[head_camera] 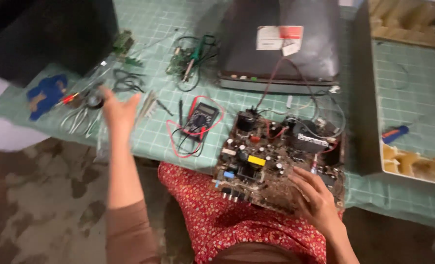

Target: The person is repairing an electronic circuit board while sitting on the floor. They use a multimeter to test components and a screwdriver to adjust parts on the board. The workspace includes a green cutting mat, a soldering iron, and various tools.

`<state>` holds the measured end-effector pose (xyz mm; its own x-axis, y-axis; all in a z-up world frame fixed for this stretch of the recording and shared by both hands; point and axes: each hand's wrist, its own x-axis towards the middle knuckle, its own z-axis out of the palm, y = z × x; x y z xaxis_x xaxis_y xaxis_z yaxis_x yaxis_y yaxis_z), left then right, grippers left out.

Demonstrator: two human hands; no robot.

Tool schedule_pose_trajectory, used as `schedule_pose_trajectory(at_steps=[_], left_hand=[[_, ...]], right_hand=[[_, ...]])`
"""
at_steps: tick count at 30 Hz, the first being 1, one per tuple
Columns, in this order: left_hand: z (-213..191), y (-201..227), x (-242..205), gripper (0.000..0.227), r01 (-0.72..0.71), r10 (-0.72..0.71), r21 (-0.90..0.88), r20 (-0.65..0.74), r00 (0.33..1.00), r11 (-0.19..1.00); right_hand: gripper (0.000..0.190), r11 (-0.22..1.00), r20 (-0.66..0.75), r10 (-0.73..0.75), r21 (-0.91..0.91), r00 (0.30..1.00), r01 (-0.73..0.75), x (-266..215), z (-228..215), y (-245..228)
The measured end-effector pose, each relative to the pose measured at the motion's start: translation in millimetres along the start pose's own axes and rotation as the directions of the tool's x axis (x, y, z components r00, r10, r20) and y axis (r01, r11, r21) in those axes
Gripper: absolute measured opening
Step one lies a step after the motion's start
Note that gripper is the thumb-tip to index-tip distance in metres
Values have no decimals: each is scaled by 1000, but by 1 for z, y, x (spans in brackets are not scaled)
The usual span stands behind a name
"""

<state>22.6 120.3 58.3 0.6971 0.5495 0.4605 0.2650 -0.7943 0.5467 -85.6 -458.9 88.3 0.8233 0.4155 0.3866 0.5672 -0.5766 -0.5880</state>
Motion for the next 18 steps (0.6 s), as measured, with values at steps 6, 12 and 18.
schedule_pose_trajectory(at_steps=[6, 12, 18], left_hand=[[-39, 119, -102, 45, -272, 276, -354, -40, 960, 895], [-19, 194, -193, 36, -179, 243, -538, 49, 969, 824], [-4, 220, -222, 38, -171, 386, -503, 362, 849, 847]], right_hand=[[35, 953, -215, -188, -276, 958, 125, 33, -20, 24], [64, 878, -55, -129, -471, 990, 89, 81, -34, 29], [39, 741, 20, -345, -608, 938, 286, 130, -5, 122]])
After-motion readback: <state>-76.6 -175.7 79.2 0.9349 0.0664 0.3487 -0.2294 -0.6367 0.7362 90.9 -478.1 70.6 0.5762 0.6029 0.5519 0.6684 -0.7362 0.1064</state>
